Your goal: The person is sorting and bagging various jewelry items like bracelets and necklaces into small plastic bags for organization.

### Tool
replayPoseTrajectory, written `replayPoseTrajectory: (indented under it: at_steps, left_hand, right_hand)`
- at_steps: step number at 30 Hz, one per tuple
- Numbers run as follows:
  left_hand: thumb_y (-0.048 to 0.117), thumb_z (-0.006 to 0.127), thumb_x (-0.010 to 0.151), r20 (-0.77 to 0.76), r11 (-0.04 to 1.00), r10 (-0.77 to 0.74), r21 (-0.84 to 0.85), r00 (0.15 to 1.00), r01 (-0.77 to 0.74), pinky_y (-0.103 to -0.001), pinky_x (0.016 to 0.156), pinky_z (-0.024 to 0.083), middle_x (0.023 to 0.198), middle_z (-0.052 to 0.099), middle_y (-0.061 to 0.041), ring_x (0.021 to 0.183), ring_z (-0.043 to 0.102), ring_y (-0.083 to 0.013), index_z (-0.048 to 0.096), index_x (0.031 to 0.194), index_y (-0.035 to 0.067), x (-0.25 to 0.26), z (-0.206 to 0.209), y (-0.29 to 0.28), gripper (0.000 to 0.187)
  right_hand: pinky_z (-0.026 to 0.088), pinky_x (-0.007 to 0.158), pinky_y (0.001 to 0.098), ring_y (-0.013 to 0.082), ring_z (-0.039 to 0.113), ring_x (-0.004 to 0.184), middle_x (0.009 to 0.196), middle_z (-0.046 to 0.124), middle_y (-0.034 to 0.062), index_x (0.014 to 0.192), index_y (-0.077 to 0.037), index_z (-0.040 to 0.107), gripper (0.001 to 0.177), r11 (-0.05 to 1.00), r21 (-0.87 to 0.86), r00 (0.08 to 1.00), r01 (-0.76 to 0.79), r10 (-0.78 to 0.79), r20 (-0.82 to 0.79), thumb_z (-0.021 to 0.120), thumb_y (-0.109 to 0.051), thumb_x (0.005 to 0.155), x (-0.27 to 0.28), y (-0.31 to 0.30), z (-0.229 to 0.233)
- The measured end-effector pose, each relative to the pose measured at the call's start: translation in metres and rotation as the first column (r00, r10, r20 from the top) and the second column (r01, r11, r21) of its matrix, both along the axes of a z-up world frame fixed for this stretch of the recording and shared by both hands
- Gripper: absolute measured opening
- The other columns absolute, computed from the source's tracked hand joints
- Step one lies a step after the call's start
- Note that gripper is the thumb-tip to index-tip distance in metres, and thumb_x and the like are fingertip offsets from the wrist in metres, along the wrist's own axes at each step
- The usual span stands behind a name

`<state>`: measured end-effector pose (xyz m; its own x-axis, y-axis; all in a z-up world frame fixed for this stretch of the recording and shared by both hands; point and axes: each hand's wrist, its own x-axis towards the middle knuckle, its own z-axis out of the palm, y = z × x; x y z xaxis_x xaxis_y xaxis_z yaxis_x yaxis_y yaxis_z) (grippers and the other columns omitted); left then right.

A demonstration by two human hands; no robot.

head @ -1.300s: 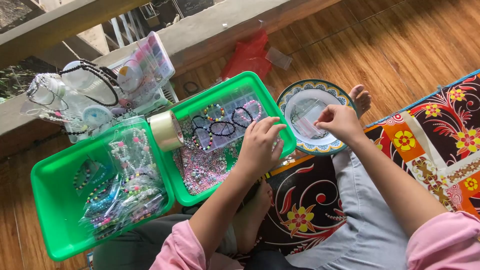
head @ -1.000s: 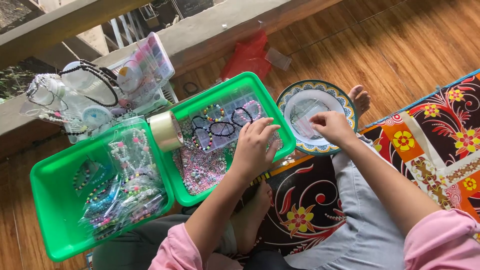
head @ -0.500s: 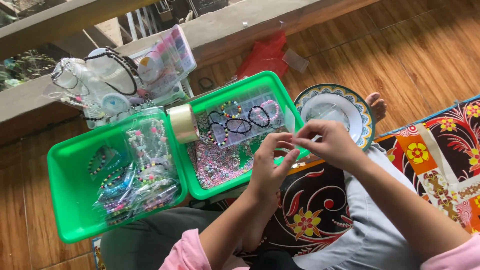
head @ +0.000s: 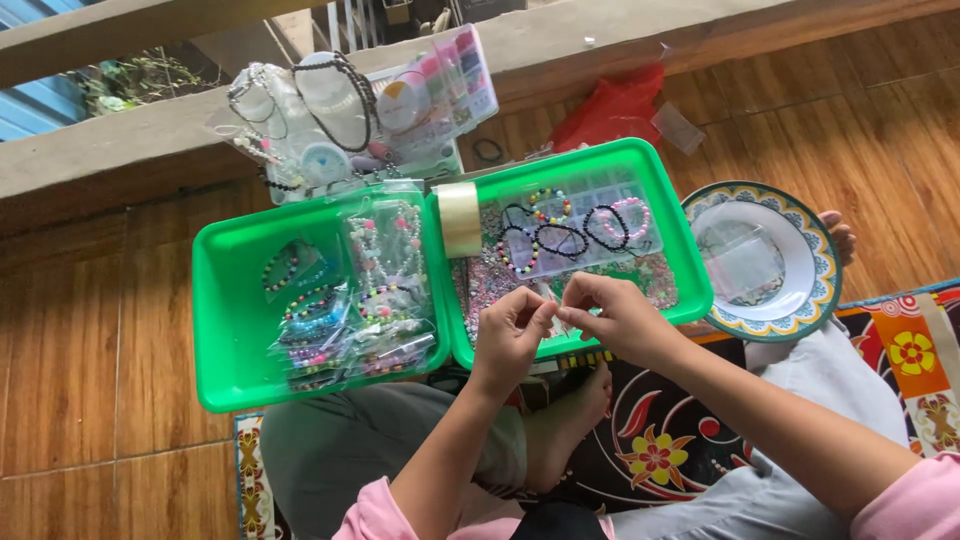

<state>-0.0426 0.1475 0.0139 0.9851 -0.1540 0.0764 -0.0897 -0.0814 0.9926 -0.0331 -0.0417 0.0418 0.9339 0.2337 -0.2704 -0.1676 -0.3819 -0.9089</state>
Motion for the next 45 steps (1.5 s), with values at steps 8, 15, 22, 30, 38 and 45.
replayPoseTrajectory:
  at_steps: [8,15,22,30,38,45]
  left_hand:
    - [0.023,0.065,0.095,0.291,0.905,0.074,0.383,0.954,-0.187,-0.033,0.053,0.051,0.053,0.053,-0.005,0.051,0.059,-0.0229,0.062,0.072,0.012,0.008,0.019,0.032,0.026]
    - [0.02,0.061,0.091,0.276,0.927,0.227,0.232,0.934,-0.294,-0.033,0.054,0.047,0.054,0.047,-0.003,0.052,0.054,-0.0227,0.056,0.069,0.012,0.027,0.004,0.028,0.023]
    - [0.018,0.065,0.084,0.4,0.889,0.226,0.287,0.888,-0.356,-0.034,0.055,0.05,0.059,0.05,-0.004,0.056,0.059,-0.0257,0.055,0.068,0.012,0.017,0.03,0.02,0.02]
    - [0.02,0.069,0.076,0.442,0.989,0.067,0.088,0.894,-0.117,-0.039,0.089,0.049,0.108,0.063,-0.002,0.099,0.06,-0.0267,0.066,0.083,0.018,0.024,0.026,0.027,0.008]
    - [0.033,0.07,0.096,-0.13,0.952,-0.15,-0.285,0.98,0.108,-0.036,0.087,0.049,0.109,0.064,-0.011,0.101,0.062,-0.025,0.047,0.145,0.01,0.029,-0.036,0.021,0.06]
    - [0.009,0.081,0.086,-0.097,0.961,0.069,-0.259,0.993,-0.092,-0.021,0.057,0.056,0.085,0.069,-0.007,0.071,0.061,-0.0095,0.062,0.123,0.008,0.026,-0.027,0.032,0.041]
  right_hand:
    - [0.059,0.066,0.0433,0.0274,0.072,0.084,0.077,0.066,0.0064,0.087,-0.014,0.06,0.007,0.94,-0.335,0.962,-0.059,0.143,0.232,0.066,-0.014,0.091,0.014,0.05,0.004]
    - [0.054,0.062,0.0415,0.0266,0.068,0.07,0.073,0.067,0.0061,0.081,-0.012,0.059,0.013,0.957,-0.209,0.831,0.201,-0.054,0.553,0.069,-0.011,0.089,0.051,0.069,-0.01]
    - [0.061,0.063,0.0322,0.0245,0.074,0.076,0.085,0.076,0.012,0.082,-0.005,0.069,0.011,0.94,0.034,0.788,0.34,-0.305,0.535,0.079,-0.003,0.086,0.012,0.064,-0.013]
    - [0.062,0.072,0.0344,0.0237,0.072,0.087,0.097,0.073,0.0087,0.091,-0.01,0.079,0.017,0.984,-0.097,0.901,0.151,-0.097,0.423,0.069,0.004,0.088,0.007,0.046,0.013]
    - [0.055,0.079,0.039,0.0185,0.058,0.09,0.096,0.063,0.0121,0.083,-0.001,0.076,0.025,0.948,0.287,0.967,0.139,-0.192,0.165,0.056,0.014,0.086,0.014,0.012,-0.011]
    - [0.053,0.08,0.0302,0.0124,0.059,0.089,0.097,0.064,0.0076,0.072,-0.004,0.064,0.024,0.883,0.417,0.959,0.217,-0.272,0.076,0.055,0.017,0.079,0.013,0.002,-0.025]
